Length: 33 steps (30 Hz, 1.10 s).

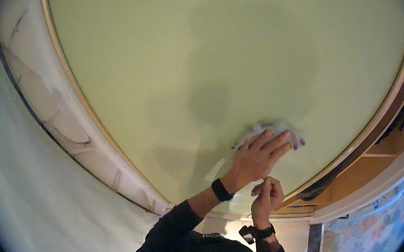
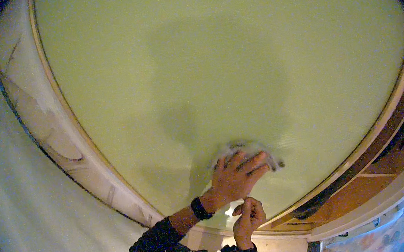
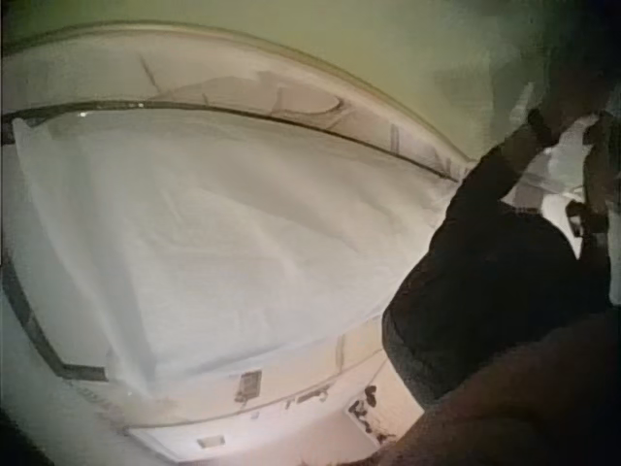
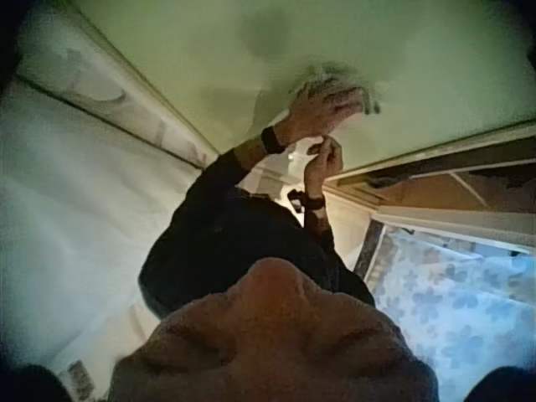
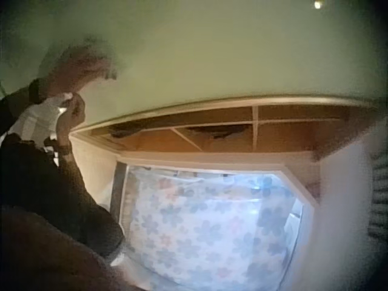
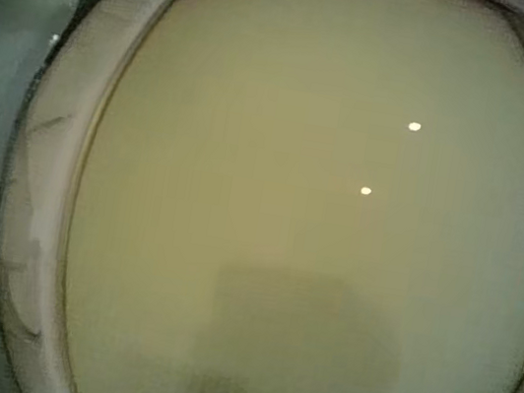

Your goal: The person cleans a wardrobe door using a cloth, wiping the surface in circular and linear motions. They adjust their position to reach different areas, including the edges and corners.

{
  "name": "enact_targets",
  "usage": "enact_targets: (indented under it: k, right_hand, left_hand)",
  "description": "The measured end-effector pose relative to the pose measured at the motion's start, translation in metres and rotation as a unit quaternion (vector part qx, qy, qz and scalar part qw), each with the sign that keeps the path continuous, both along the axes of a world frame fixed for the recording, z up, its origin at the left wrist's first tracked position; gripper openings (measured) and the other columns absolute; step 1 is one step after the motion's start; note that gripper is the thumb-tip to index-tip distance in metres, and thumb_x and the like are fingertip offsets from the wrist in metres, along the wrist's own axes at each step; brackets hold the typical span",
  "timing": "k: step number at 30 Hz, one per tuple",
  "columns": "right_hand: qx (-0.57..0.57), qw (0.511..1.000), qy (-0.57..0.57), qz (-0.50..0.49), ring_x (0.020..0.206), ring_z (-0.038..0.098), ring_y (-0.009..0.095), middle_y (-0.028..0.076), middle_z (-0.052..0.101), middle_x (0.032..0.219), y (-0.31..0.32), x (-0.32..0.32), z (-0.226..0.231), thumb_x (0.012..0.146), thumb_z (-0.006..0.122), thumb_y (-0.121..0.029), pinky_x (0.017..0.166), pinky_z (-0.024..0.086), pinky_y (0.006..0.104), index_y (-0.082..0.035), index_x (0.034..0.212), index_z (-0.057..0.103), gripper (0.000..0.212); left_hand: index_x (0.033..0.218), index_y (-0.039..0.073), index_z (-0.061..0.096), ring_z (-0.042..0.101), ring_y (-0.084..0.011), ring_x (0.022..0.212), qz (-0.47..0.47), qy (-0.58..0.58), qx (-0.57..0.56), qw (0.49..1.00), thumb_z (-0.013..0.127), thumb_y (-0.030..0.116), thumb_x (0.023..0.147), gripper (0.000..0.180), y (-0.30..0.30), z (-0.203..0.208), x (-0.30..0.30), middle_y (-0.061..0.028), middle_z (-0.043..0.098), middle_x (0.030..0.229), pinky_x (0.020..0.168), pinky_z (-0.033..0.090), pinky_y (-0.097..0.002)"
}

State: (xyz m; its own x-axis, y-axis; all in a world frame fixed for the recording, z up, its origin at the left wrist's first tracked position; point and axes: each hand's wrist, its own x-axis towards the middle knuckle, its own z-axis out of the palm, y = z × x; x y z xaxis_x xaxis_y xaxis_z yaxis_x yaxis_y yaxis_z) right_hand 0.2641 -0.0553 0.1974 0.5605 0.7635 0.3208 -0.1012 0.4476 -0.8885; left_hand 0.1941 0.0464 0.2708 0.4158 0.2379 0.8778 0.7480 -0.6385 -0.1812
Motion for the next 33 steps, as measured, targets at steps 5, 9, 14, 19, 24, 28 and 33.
enact_targets:
  k: [5, 9, 14, 19, 24, 28, 33]
  right_hand:
    - [0.008, 0.997, -0.066, 0.049, 0.046, 0.050, 0.010, 0.004, 0.055, 0.056, -0.008, -0.015, -0.002, 0.099, 0.055, -0.014, 0.046, 0.040, 0.0240, 0.003, 0.095, 0.061, 0.018]
    - [-0.041, 0.993, -0.087, 0.066, 0.046, 0.051, 0.009, 0.004, 0.055, 0.055, -0.019, -0.027, -0.016, 0.098, 0.055, -0.014, 0.047, 0.041, 0.0235, 0.003, 0.093, 0.061, 0.018]
    - [-0.047, 0.994, -0.080, 0.050, 0.046, 0.050, 0.010, 0.004, 0.055, 0.057, -0.011, -0.024, -0.011, 0.098, 0.055, -0.013, 0.047, 0.042, 0.0241, 0.002, 0.092, 0.061, 0.018]
    - [-0.049, 0.994, -0.064, 0.079, 0.046, 0.050, 0.009, 0.004, 0.055, 0.056, -0.009, -0.022, 0.005, 0.098, 0.054, -0.011, 0.047, 0.041, 0.0241, 0.002, 0.092, 0.062, 0.016]
    - [-0.047, 0.983, -0.095, 0.147, 0.048, 0.056, 0.012, 0.006, 0.060, 0.059, -0.021, -0.026, 0.014, 0.095, 0.058, -0.009, 0.049, 0.045, 0.0244, 0.003, 0.093, 0.065, 0.014]
    - [-0.040, 0.981, -0.108, 0.156, 0.048, 0.056, 0.012, 0.006, 0.059, 0.060, -0.027, -0.032, 0.010, 0.095, 0.058, -0.008, 0.049, 0.046, 0.0255, 0.003, 0.095, 0.065, 0.013]
    - [-0.044, 0.983, -0.095, 0.152, 0.048, 0.056, 0.011, 0.006, 0.061, 0.061, -0.017, -0.041, 0.024, 0.095, 0.058, -0.009, 0.048, 0.046, 0.0257, 0.002, 0.094, 0.066, 0.013]
  left_hand:
    - [0.102, 0.031, 0.067, 0.037, -0.0405, 0.131, 0.097, -0.121, 0.020, 0.988, 0.065, 0.041, 0.083, 0.022, 0.012, -0.006, -0.062, -0.0034, 0.049, 0.141, 0.100, 0.028, -0.0634]
    - [0.096, 0.030, 0.068, 0.031, -0.0472, 0.133, 0.149, -0.191, 0.008, 0.970, 0.066, 0.041, 0.083, 0.018, 0.025, -0.099, -0.106, -0.0123, 0.047, 0.142, 0.103, 0.019, -0.0701]
    - [0.090, 0.026, 0.066, 0.032, -0.0481, 0.131, 0.128, -0.159, 0.034, 0.978, 0.065, 0.039, 0.084, 0.015, 0.008, -0.134, -0.090, -0.0141, 0.048, 0.141, 0.101, 0.024, -0.0700]
    - [0.091, 0.022, 0.065, 0.022, -0.0506, 0.140, 0.126, -0.111, 0.062, 0.984, 0.061, 0.035, 0.089, 0.014, 0.018, -0.023, -0.112, -0.0165, 0.040, 0.149, 0.104, 0.023, -0.0685]
    - [0.091, 0.016, 0.061, 0.019, -0.0553, 0.140, 0.136, -0.274, 0.077, 0.949, 0.052, 0.025, 0.093, 0.013, 0.023, -0.004, -0.161, -0.0253, 0.034, 0.151, 0.106, 0.018, -0.0709]
    - [0.088, 0.013, 0.059, 0.022, -0.0577, 0.138, 0.140, -0.332, 0.061, 0.931, 0.052, 0.022, 0.090, 0.012, 0.019, -0.082, -0.157, -0.0280, 0.035, 0.148, 0.106, 0.013, -0.0735]
    - [0.083, 0.013, 0.059, 0.023, -0.0563, 0.138, 0.099, -0.183, 0.036, 0.978, 0.058, 0.028, 0.084, 0.014, -0.003, -0.051, -0.116, -0.0243, 0.039, 0.145, 0.102, 0.015, -0.0753]
